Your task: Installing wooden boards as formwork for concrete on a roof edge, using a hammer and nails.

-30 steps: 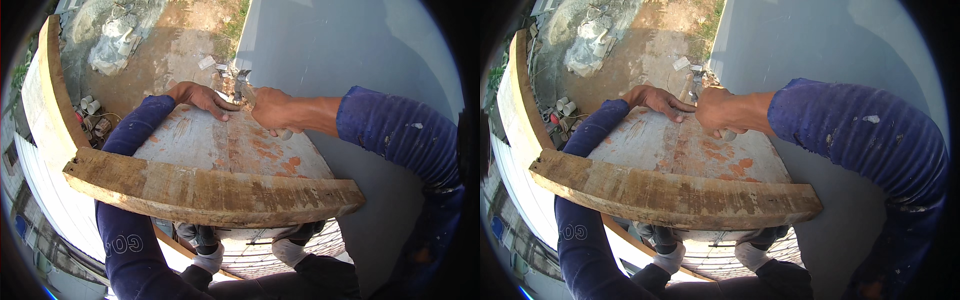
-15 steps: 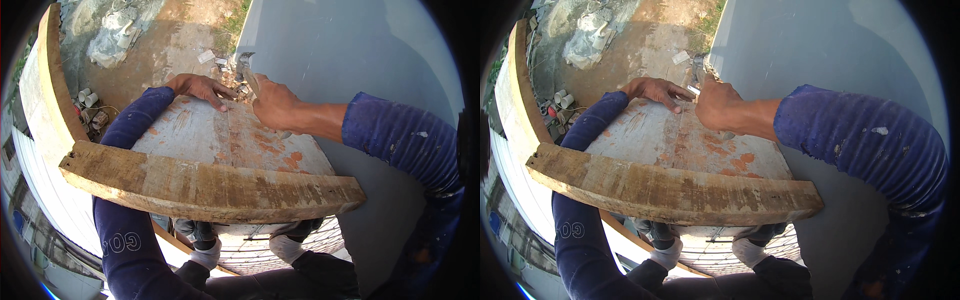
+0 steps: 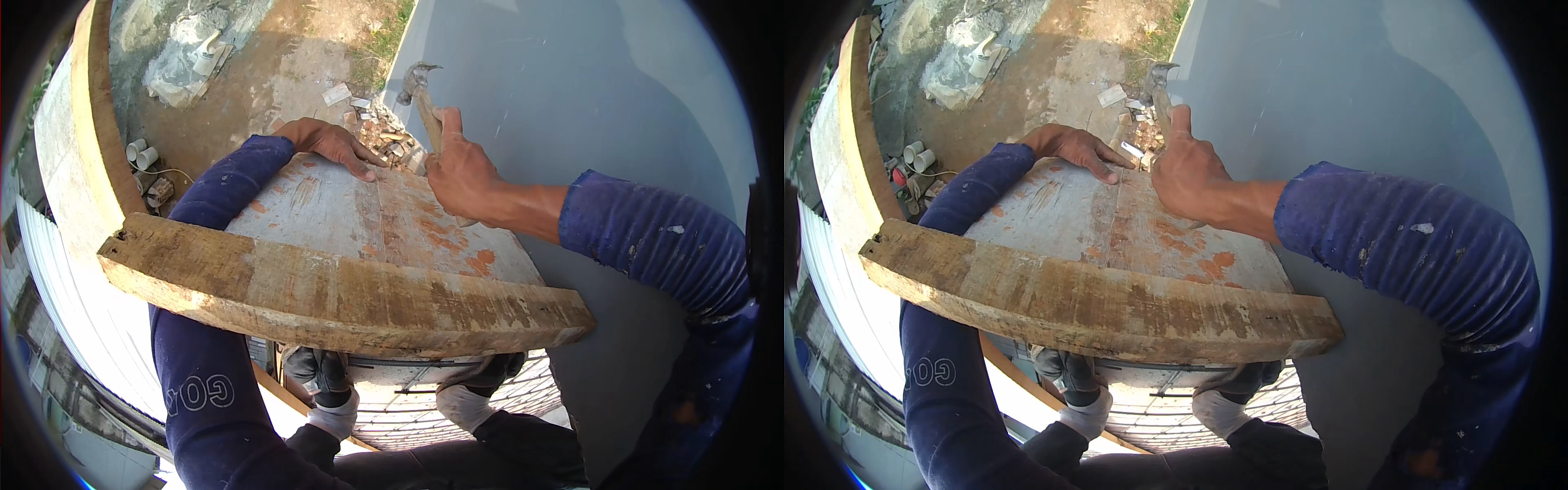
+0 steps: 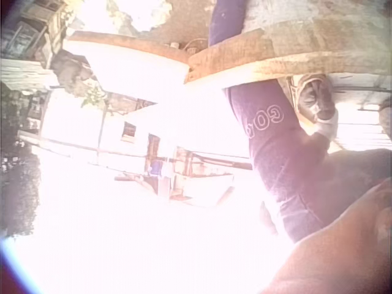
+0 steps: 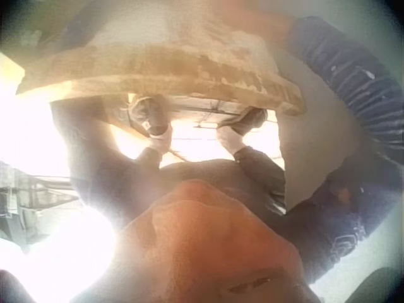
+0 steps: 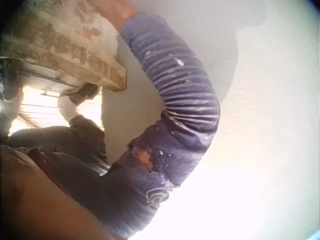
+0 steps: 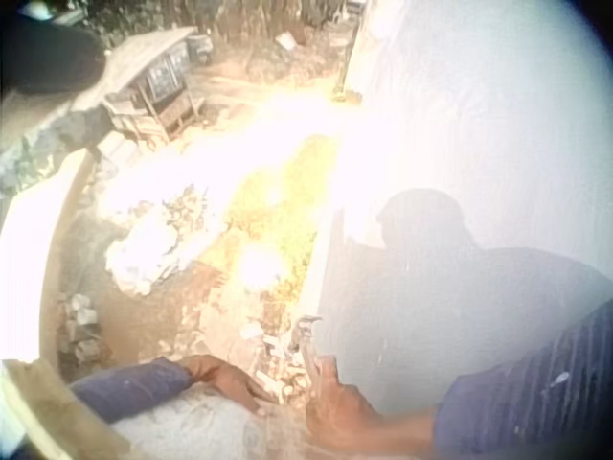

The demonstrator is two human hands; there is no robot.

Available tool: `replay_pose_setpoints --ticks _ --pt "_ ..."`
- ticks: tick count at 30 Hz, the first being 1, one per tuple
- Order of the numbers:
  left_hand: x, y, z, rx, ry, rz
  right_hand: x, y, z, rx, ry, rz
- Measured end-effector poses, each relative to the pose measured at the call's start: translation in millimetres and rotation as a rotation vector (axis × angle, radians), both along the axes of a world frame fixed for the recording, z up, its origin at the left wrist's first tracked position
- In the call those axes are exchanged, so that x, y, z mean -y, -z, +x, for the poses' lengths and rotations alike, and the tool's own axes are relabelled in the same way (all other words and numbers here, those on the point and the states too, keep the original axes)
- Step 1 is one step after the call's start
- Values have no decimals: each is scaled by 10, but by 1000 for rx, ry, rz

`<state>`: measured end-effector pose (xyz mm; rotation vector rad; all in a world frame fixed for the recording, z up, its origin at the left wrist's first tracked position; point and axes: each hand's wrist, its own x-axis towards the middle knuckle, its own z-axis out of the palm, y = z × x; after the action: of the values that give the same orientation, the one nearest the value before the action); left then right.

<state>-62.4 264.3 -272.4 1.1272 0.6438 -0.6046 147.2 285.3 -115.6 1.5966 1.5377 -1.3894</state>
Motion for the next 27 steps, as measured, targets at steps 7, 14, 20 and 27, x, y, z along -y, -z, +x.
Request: replay_pose_setpoints --ticks 7,14,20,27 --pt "-8 6 -31 -6 -5 -28 -169 -57 -47 34 2 -195" --pt "-30 -32 -43 -22 10 -83 104 -3 62 -38 -79 -103" --pt "-60 -121 -37 -46 -41 -101 -42 -93 -44 -103 42 29" --pt "-31 -81 -73 -84 -11 -81 318 58 84 90 -257 -163"
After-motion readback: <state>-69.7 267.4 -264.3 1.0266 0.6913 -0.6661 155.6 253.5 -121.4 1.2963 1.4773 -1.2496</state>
